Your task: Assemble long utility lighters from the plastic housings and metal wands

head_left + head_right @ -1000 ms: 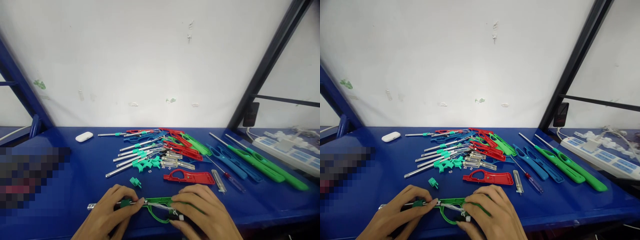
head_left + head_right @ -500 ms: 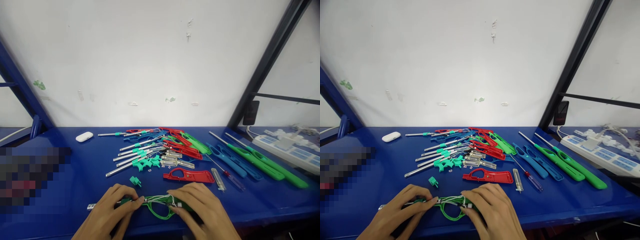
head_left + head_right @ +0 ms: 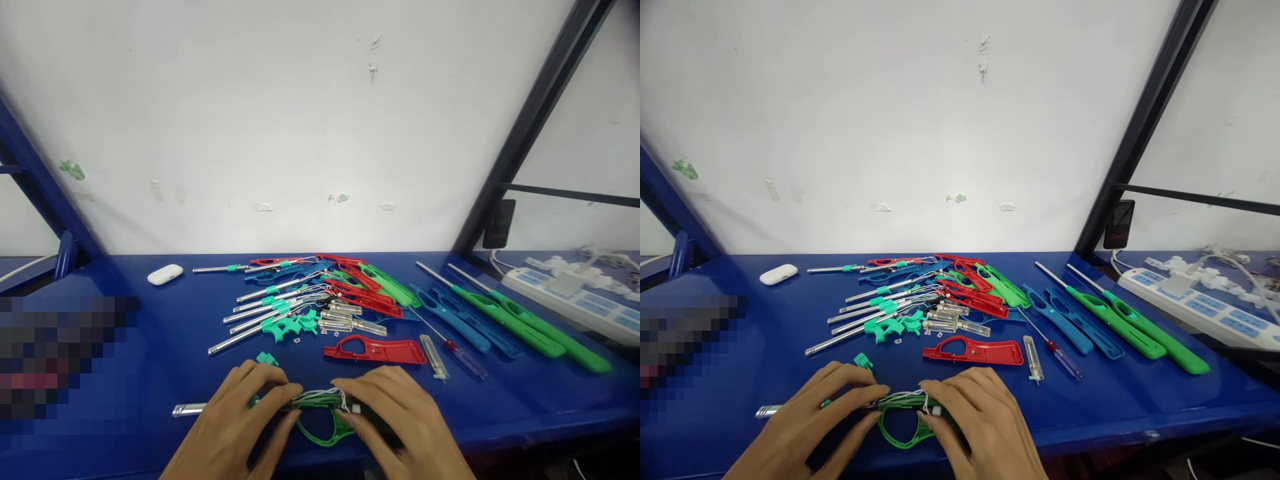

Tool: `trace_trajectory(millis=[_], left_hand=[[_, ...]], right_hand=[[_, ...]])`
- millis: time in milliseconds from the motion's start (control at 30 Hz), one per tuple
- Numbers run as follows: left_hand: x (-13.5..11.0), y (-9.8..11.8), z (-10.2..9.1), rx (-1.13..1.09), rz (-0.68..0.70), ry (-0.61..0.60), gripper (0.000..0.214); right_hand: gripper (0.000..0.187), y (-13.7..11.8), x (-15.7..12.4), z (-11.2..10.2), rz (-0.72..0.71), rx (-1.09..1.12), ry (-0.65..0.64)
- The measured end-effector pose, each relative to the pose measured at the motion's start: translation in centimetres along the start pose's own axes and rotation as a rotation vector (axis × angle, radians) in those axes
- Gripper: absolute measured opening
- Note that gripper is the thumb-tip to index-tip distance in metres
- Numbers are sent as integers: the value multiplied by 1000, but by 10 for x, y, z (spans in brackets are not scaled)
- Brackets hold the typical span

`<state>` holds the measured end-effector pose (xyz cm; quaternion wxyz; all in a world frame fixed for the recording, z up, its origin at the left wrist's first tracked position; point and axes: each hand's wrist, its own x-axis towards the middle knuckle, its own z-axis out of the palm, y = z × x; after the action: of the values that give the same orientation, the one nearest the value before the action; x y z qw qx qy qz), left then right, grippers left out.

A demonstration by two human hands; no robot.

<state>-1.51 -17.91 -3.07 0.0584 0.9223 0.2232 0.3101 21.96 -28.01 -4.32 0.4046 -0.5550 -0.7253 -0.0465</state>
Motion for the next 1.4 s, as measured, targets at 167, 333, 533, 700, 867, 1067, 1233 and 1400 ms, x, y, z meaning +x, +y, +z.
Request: trace_trajectory(millis=[167,333,533,700,867,1067,1233,1400], left_hand=[[18,5,13,-138,-67,-120,17],[25,9,17,-220,-127,-143,23],[21,8,17,-261,-150,-140,20],[20,7,17,-290,-151,-128,19],[22,8,17,-295,-157,-125,20],[22,9,17,-287,-148,-106,20],[22,10,17,-284,-147,-99,19],[22,9,17,-294,-153,-107,19]], right_hand=[[23,0,0,-2,7,25,-33],[23,-1,1,-8,-30,20,-10],[24,1,0,-13,-64,-45,-5],[23,6,-8,-13,-22,15,11],[13,8,-11,-13,59,38,-60],[17,7,-9,-13,110,62,-47],[19,7,-7,-9,114,114,-1],[20,5,-5,-6,126,146,21]])
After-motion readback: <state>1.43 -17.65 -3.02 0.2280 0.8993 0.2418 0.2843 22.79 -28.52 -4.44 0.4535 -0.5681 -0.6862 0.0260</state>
